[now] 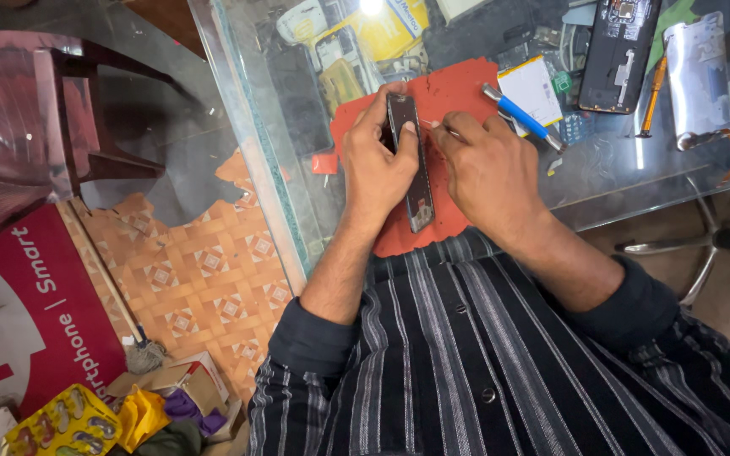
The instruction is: The person holds a smartphone on a red mat and pries around its back cover edge with a metal pry tool, working the cover loose from the frame. They then use a screwdriver on the exposed interior and set the opened phone down on the mat with its battery and internal board visible.
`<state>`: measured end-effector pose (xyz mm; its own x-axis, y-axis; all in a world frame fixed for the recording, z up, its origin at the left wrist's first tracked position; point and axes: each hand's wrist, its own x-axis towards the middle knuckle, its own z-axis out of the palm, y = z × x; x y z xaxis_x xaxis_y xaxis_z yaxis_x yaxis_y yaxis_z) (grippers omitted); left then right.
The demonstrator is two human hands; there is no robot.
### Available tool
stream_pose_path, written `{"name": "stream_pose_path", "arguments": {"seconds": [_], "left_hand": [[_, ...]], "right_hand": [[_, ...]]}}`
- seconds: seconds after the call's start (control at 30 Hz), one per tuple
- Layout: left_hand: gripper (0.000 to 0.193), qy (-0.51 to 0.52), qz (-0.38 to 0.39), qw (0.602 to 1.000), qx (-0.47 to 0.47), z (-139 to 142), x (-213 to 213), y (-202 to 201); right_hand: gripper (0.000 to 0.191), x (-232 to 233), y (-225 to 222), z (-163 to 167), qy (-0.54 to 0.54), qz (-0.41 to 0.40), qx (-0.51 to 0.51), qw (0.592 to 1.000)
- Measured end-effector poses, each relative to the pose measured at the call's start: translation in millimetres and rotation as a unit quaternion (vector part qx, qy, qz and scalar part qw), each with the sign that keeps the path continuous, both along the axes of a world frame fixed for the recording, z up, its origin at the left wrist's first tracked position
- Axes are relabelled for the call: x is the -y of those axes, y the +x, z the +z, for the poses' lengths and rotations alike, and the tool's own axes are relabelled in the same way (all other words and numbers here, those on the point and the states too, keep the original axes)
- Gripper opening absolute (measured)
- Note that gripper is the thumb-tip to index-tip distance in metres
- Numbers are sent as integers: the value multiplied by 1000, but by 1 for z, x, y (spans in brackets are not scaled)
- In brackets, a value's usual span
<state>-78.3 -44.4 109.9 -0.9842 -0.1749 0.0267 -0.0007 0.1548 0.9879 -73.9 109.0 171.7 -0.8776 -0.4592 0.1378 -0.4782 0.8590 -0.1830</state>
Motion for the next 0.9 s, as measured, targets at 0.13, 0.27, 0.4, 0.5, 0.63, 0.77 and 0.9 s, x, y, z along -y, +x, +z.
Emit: {"name": "stream_pose_path", "arguments": {"seconds": [0.13, 0.27, 0.4, 0.5, 0.63, 0.77, 0.9], "left_hand": [[43, -13, -5, 1000, -6, 0, 1, 0], [44, -15, -2, 1000, 2, 0, 0, 0], [44, -28, -2, 999, -16, 0, 1, 0], [44, -25, 1, 1000, -3, -1, 1, 0], [44, -24, 2, 1000, -2, -1, 0, 0], [44, -22, 0, 1000, -14, 0, 0, 0], [43, -20, -6, 1000, 20, 3, 1, -1]], "right_hand": [[32, 0, -2, 1, -2, 0, 6, 1000], [33, 0, -3, 2, 3, 2, 19, 1000], [32, 1, -2, 3, 5, -6, 25, 1000], [29, 2, -1, 2, -5, -13, 29, 999], [28, 1, -1, 1, -17, -11, 21, 1000], [35, 1, -2, 1, 3, 1, 23, 1000], [31, 1, -2, 2, 36, 12, 35, 999]]}}
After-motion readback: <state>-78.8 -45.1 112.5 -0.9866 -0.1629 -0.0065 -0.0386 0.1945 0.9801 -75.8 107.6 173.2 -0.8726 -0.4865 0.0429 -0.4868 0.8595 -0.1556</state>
